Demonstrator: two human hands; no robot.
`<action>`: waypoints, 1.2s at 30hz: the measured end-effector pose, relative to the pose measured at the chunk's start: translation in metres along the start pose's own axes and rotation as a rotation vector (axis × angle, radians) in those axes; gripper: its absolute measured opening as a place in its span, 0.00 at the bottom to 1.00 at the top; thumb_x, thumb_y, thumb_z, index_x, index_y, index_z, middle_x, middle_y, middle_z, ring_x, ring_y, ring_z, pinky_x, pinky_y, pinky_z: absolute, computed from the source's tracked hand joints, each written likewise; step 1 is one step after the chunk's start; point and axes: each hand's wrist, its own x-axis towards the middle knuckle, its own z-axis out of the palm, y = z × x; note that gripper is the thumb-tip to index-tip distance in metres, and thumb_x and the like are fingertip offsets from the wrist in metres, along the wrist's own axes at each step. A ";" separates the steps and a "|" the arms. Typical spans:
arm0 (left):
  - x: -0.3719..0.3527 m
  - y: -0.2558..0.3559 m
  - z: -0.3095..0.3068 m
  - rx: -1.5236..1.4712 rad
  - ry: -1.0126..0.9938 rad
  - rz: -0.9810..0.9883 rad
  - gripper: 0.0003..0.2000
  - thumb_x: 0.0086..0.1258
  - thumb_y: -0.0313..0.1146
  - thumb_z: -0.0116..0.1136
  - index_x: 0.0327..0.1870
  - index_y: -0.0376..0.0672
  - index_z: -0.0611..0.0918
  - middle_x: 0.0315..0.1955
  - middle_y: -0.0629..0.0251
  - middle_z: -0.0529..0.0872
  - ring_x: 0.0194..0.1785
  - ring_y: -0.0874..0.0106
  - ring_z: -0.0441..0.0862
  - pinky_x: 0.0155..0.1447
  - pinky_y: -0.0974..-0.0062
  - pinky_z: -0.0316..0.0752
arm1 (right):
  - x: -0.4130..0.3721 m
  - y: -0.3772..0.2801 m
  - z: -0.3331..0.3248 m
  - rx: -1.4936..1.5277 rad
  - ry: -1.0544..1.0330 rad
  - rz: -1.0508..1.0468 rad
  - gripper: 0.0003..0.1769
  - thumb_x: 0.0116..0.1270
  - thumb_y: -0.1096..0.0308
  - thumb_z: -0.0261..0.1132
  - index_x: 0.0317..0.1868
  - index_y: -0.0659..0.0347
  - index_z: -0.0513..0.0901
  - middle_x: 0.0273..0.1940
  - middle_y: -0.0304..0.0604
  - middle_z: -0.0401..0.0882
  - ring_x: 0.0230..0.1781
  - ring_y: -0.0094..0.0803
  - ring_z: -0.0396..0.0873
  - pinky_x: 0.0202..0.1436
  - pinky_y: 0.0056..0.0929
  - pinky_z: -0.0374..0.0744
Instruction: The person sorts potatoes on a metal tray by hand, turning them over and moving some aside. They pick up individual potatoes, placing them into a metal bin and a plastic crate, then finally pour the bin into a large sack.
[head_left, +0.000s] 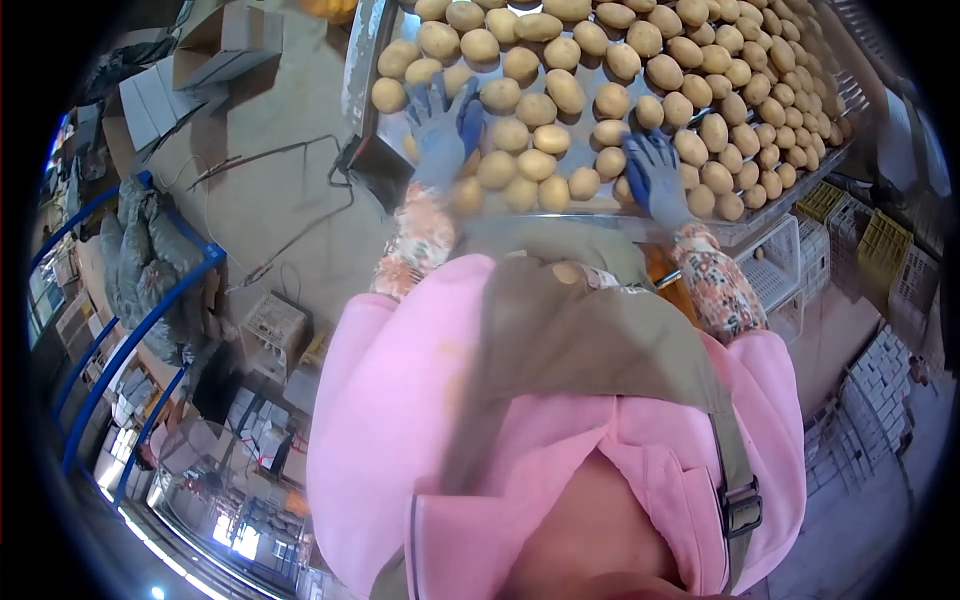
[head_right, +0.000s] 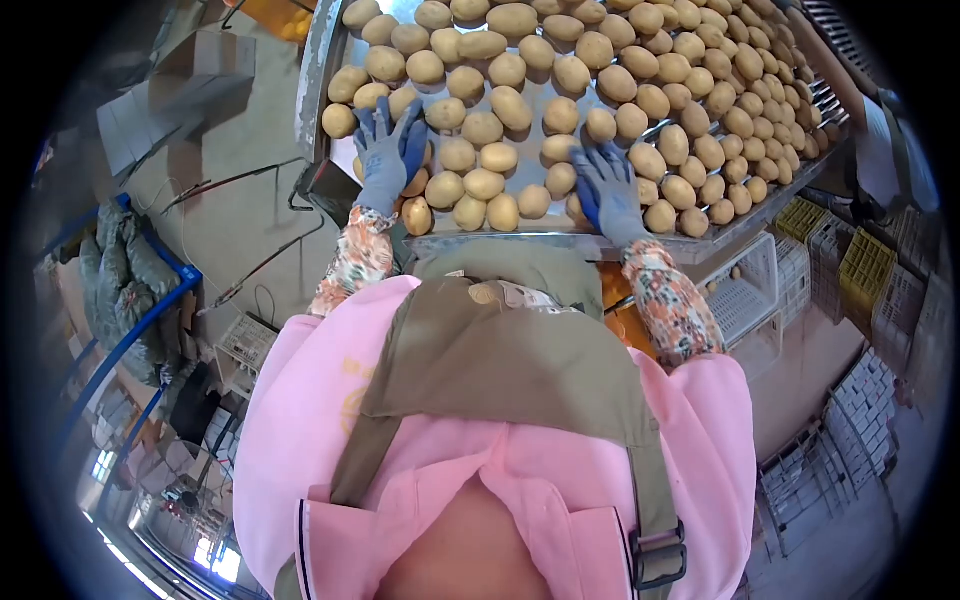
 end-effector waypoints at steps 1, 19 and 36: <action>-0.007 -0.004 0.004 -0.057 0.019 -0.044 0.23 0.74 0.55 0.41 0.70 0.71 0.67 0.74 0.54 0.55 0.76 0.46 0.47 0.74 0.44 0.41 | -0.018 0.006 0.011 0.221 -0.007 0.135 0.25 0.72 0.59 0.53 0.67 0.52 0.69 0.64 0.51 0.70 0.67 0.50 0.65 0.69 0.44 0.62; -0.123 0.000 -0.012 0.225 0.013 -0.029 0.30 0.68 0.53 0.52 0.69 0.51 0.69 0.72 0.52 0.60 0.75 0.50 0.52 0.73 0.53 0.51 | 0.034 -0.045 -0.016 0.755 0.060 0.274 0.23 0.67 0.64 0.61 0.61 0.61 0.73 0.57 0.54 0.76 0.54 0.49 0.78 0.59 0.38 0.74; -0.081 0.058 -0.015 -0.516 -0.246 0.057 0.31 0.57 0.41 0.67 0.61 0.41 0.71 0.50 0.50 0.78 0.52 0.54 0.76 0.57 0.58 0.70 | -0.014 -0.052 -0.015 0.892 0.001 0.515 0.25 0.68 0.55 0.58 0.61 0.57 0.74 0.61 0.55 0.73 0.63 0.49 0.70 0.68 0.38 0.67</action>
